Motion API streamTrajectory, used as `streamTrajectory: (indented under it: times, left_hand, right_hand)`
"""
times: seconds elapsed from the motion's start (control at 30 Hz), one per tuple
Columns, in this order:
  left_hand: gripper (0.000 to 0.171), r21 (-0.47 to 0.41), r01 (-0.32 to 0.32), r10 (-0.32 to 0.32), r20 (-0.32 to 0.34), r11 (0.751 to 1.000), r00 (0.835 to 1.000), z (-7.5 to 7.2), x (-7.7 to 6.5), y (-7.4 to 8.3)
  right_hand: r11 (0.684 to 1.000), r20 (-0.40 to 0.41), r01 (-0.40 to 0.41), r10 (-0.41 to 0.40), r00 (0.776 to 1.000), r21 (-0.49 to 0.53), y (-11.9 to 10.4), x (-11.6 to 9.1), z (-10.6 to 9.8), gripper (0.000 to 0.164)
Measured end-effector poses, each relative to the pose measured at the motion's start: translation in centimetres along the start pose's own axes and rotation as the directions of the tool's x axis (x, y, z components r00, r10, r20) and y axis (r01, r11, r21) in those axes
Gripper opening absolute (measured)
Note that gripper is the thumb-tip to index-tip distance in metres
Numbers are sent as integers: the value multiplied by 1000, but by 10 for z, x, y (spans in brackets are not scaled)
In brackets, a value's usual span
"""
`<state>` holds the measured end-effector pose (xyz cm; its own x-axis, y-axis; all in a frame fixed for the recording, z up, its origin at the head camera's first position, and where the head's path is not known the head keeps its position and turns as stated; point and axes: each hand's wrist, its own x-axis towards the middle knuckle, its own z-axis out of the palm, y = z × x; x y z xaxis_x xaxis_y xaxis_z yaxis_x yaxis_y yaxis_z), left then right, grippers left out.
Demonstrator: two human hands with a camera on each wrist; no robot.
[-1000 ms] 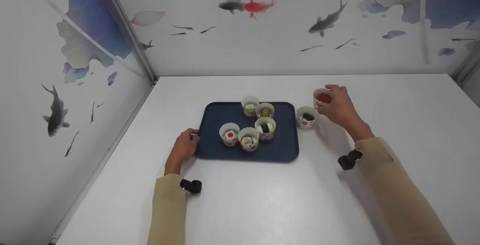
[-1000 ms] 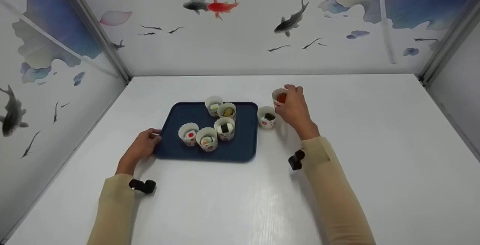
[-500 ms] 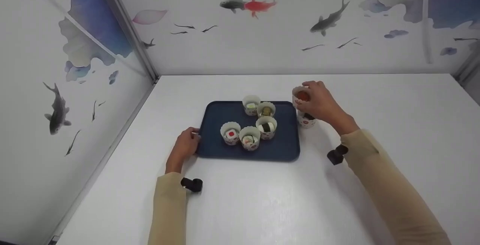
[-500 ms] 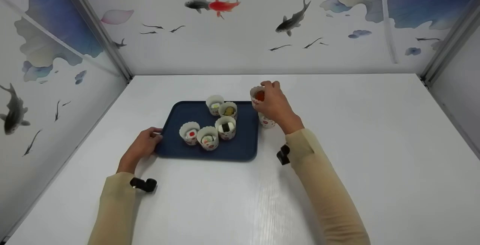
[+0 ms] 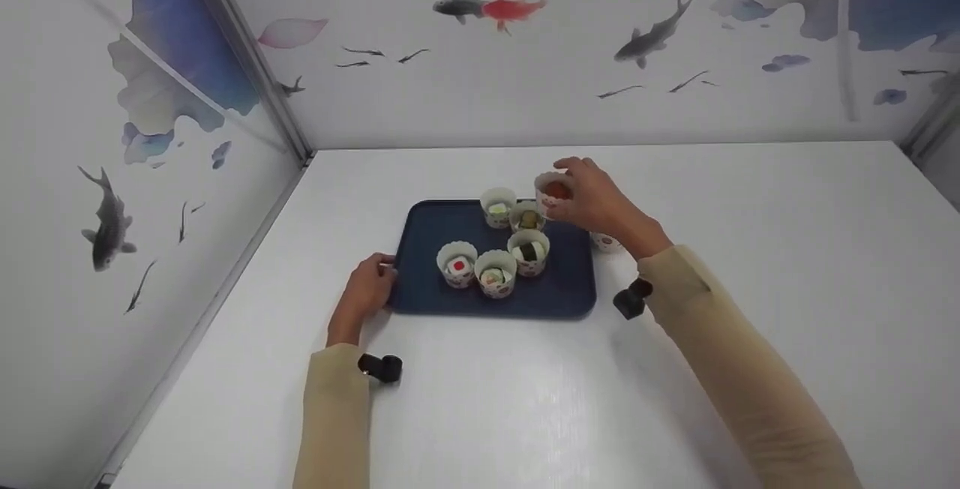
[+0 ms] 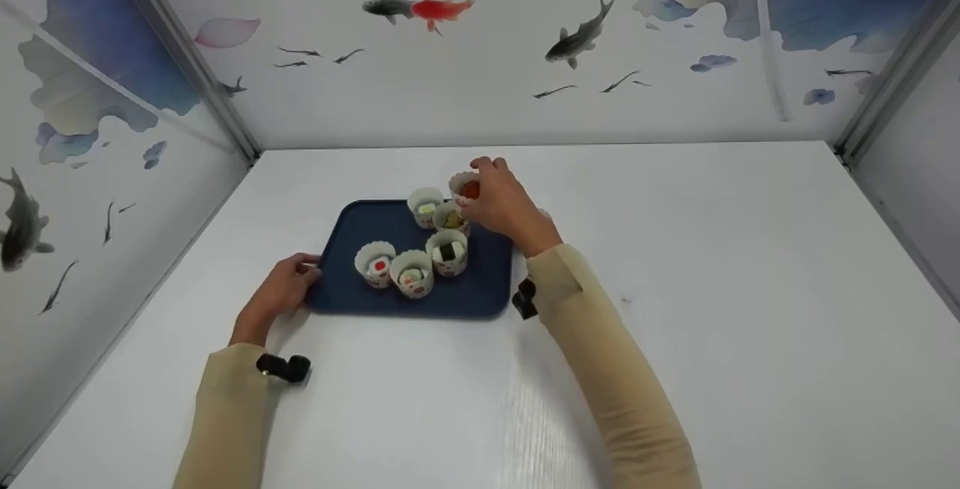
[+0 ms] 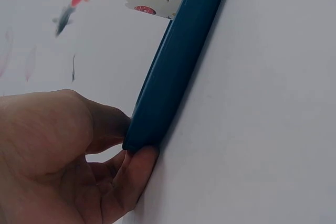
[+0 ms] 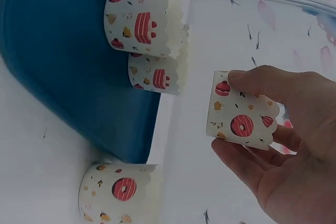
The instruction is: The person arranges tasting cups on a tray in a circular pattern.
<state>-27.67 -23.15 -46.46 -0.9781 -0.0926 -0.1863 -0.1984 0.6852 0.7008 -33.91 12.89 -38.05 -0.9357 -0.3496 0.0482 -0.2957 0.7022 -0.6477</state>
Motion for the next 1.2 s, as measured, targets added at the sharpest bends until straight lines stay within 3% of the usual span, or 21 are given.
streamTrajectory:
  times: [0.27,0.43,0.63,1.2]
  left_hand:
    - [42,3,5,-5,7,1000,1000,-1,-4,-3]
    - [42,4,-12,12,-3,1000,1000,-2,-3,-2]
    - [41,-7,-8,8,10,1000,1000,1,0,0]
    - [41,-3,1,-1,10,1000,1000,-1,0,-1]
  right_hand:
    - [1000,49,27,-27,998,6,-16,12,24,72]
    - [999,39,41,-41,998,13,-26,16,40,66]
    - [999,8,33,-33,999,17,-40,21,51,66]
    - [1000,23,-22,22,999,8,-80,37,85,59]
